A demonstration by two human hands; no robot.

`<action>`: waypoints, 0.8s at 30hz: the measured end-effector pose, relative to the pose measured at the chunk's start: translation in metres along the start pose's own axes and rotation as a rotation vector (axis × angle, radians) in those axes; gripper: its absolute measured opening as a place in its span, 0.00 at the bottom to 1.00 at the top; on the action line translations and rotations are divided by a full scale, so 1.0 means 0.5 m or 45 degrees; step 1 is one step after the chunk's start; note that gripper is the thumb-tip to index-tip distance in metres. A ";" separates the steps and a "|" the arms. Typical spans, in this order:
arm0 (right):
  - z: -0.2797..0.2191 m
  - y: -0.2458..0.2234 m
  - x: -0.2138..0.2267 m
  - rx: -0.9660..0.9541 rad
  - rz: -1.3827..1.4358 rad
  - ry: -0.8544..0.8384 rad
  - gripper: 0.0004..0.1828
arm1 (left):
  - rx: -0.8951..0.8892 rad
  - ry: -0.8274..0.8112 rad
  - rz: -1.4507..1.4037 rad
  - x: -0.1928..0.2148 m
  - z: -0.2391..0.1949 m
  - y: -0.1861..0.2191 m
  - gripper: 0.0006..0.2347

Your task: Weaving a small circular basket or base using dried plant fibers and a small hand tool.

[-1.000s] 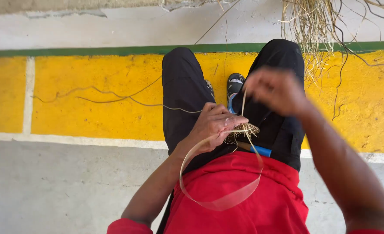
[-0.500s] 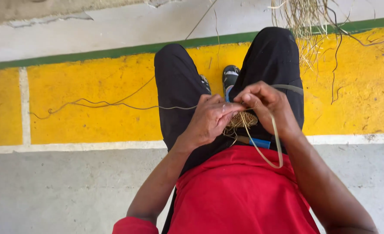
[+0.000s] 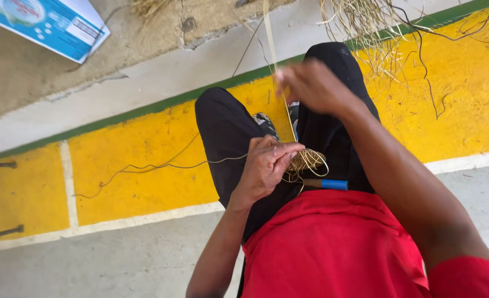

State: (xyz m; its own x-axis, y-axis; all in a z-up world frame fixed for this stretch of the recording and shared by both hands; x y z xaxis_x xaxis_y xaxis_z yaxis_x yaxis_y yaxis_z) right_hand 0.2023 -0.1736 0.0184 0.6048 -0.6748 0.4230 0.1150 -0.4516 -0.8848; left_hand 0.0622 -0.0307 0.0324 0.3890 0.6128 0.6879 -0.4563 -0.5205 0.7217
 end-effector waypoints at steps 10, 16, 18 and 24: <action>-0.217 -0.011 -0.091 0.248 0.115 0.377 0.08 | -0.110 0.030 0.049 -0.004 0.002 0.024 0.10; -0.033 -0.042 -0.012 0.288 0.463 0.472 0.09 | -0.148 -0.013 0.105 -0.012 0.005 0.033 0.09; 0.018 -0.065 0.032 0.649 0.424 0.760 0.08 | -0.132 -0.027 0.086 -0.015 0.003 0.042 0.09; 0.059 -0.095 0.030 0.792 0.330 0.777 0.09 | -0.051 -0.030 -0.039 -0.038 -0.003 -0.002 0.10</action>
State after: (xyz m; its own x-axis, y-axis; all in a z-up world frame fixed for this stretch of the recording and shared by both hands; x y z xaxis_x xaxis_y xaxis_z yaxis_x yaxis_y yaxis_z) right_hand 0.2292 -0.1452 0.0609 0.1693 -0.9831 0.0692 0.5451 0.0349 -0.8377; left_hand 0.0541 -0.0412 0.0186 0.4220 0.6134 0.6675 -0.4757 -0.4770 0.7390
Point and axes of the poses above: each hand's wrist, its own z-axis towards the middle knuckle, its own x-axis out of the back of the hand, y = z × x, the point moved 6 cm from there along z, towards the middle knuckle, and after that the axes turned 15 degrees about -y, right-handed, at the moved point
